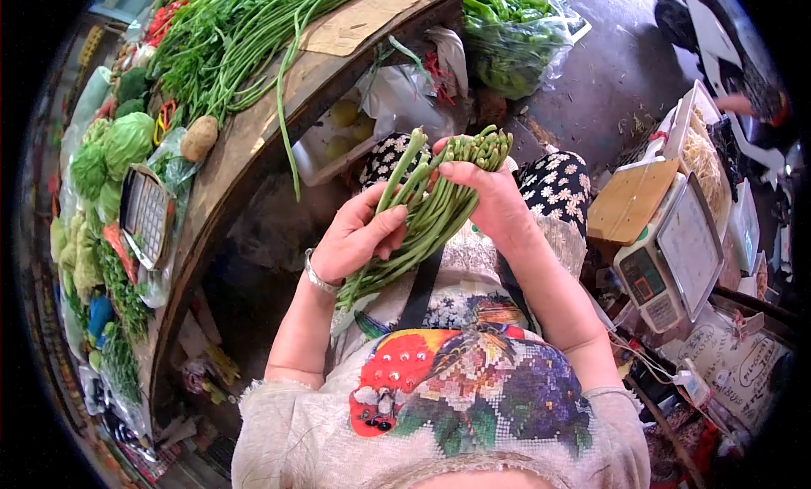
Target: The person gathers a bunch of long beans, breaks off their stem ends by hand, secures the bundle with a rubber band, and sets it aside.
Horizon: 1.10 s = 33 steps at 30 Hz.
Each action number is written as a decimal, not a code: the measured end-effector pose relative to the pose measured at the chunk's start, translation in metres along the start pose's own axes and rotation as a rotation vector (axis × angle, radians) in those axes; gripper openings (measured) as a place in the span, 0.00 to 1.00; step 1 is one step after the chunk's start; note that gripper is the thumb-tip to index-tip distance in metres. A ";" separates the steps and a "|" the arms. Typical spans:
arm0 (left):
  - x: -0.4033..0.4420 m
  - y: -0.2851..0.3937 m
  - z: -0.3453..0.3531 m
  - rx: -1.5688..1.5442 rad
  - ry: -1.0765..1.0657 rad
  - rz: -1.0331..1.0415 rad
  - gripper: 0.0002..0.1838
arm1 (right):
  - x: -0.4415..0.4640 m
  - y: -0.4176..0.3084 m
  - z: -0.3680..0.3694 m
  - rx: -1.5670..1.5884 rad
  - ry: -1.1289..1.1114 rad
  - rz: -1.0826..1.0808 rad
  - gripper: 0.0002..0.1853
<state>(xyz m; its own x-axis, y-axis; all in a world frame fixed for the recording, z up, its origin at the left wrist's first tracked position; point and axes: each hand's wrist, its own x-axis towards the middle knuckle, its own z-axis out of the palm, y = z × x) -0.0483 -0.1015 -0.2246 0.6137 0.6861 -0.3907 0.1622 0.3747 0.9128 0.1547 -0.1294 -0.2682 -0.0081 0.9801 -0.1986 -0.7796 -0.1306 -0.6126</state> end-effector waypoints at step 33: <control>0.009 -0.005 0.007 0.087 0.230 0.176 0.09 | 0.000 0.001 0.000 0.061 -0.004 0.012 0.16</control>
<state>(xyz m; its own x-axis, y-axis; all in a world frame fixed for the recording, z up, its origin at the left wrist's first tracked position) -0.0379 -0.1017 -0.2317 0.4486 0.8629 -0.2328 0.1403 0.1893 0.9718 0.1538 -0.1298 -0.2693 -0.0202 0.9791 -0.2022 -0.8161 -0.1330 -0.5624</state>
